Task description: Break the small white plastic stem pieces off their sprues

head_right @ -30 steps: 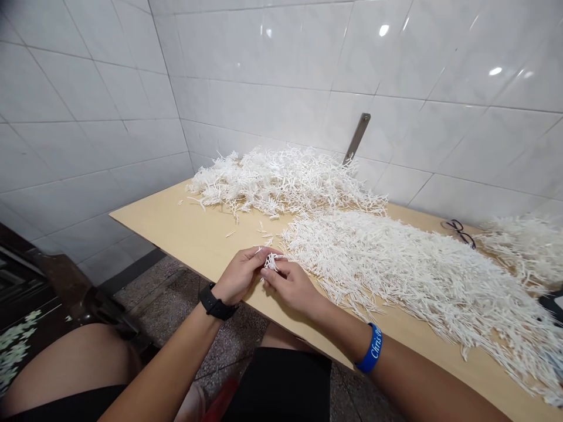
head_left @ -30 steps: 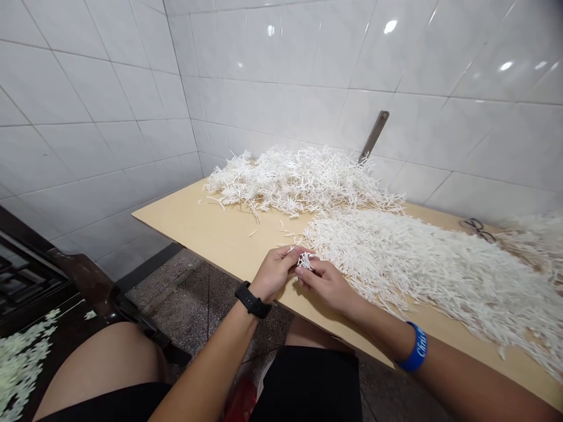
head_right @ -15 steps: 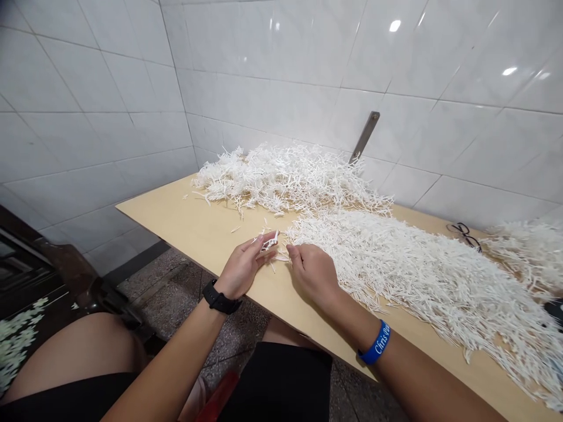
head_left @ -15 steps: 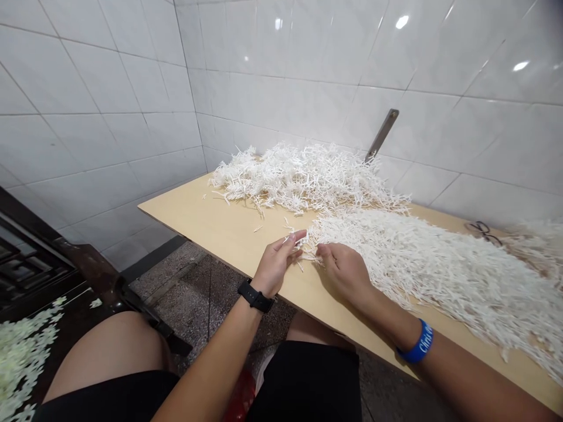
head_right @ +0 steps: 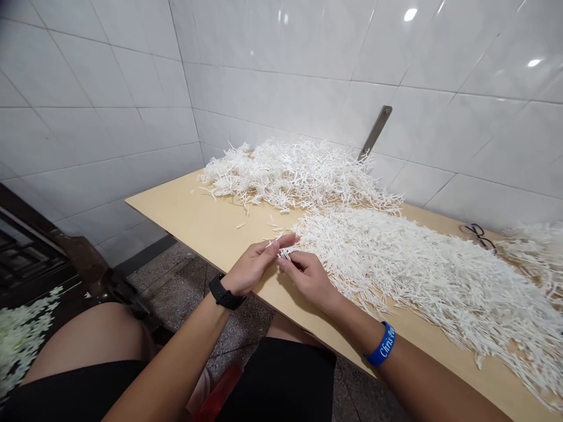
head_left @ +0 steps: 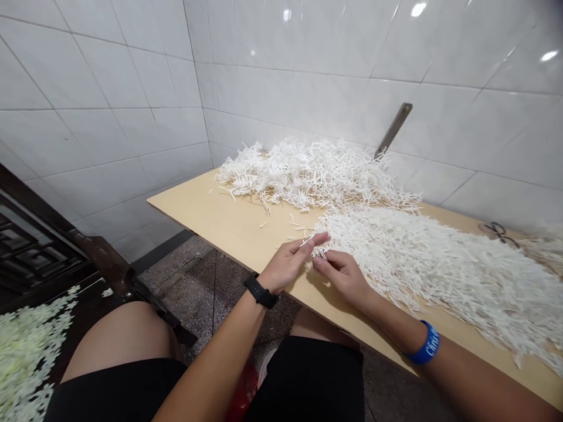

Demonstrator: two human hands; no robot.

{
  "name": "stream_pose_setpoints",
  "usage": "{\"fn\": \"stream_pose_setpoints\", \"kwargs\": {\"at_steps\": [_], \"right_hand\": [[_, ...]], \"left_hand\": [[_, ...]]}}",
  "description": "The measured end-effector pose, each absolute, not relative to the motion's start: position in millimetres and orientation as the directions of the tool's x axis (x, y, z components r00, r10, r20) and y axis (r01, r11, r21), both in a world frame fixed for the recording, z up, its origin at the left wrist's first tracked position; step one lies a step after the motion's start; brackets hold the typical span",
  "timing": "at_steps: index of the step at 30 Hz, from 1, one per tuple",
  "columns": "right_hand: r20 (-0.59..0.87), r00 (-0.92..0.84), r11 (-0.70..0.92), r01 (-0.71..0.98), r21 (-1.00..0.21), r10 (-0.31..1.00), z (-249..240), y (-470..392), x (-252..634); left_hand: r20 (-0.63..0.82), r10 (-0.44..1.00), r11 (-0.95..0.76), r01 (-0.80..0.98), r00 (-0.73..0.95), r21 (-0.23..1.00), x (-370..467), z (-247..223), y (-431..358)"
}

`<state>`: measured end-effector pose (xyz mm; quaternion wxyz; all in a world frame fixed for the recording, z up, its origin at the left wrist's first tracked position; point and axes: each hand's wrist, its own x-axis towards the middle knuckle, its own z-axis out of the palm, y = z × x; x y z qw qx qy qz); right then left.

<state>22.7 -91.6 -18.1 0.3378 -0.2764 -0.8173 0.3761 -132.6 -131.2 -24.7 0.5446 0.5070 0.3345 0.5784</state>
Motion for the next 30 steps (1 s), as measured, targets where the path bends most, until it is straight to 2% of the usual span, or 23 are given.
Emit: {"fn": "stream_pose_setpoints", "kwargs": {"at_steps": [5, 7, 10, 14, 16, 18, 20, 23, 25, 27, 30], "right_hand": [[0.373, -0.764, 0.684, 0.12, -0.719, 0.527, -14, -108, 18], [0.395, -0.74, 0.705, 0.148, -0.694, 0.544, -14, -107, 18], [0.401, -0.636, 0.7, 0.324, -0.636, 0.659, -15, -94, 23], [0.458, -0.526, 0.69, 0.633, -0.352, 0.716, -12, -75, 29], [0.503, -0.509, 0.685, 0.678, -0.266, 0.699, -10, -74, 28], [0.522, -0.514, 0.717, 0.612, -0.332, 0.681, -8, -77, 26], [0.503, -0.529, 0.73, 0.474, -0.492, 0.683, -7, -81, 23], [0.439, -0.525, 0.64, 0.296, -0.709, 0.729, -9, -85, 20], [0.421, -0.523, 0.608, 0.256, -0.752, 0.741, -12, -85, 19], [0.419, -0.54, 0.616, 0.254, -0.746, 0.73, -15, -87, 19], [0.378, -0.657, 0.632, 0.197, -0.75, 0.652, -14, -95, 18]], "left_hand": [[0.084, 0.989, -0.13, -0.456, -0.118, 0.88, -129, -33, -124], [0.079, 0.992, -0.12, -0.495, -0.103, 0.861, -129, -33, -123], [0.098, 0.993, -0.114, -0.508, -0.058, 0.854, -131, -29, -125], [0.083, 0.992, -0.118, -0.497, -0.093, 0.86, -133, -26, -128], [0.095, 0.992, -0.122, -0.496, -0.079, 0.859, -134, -26, -128], [0.113, 0.992, -0.125, -0.497, -0.053, 0.859, -134, -27, -128], [0.136, 0.991, -0.128, -0.479, -0.019, 0.868, -135, -28, -129], [0.181, 0.983, -0.156, -0.424, 0.019, 0.892, -134, -26, -130], [0.189, 0.982, -0.165, -0.392, 0.025, 0.905, -133, -25, -132], [0.175, 0.984, -0.153, -0.396, 0.02, 0.905, -131, -24, -132], [0.139, 0.99, -0.14, -0.457, -0.035, 0.878, -130, -25, -130]]}}
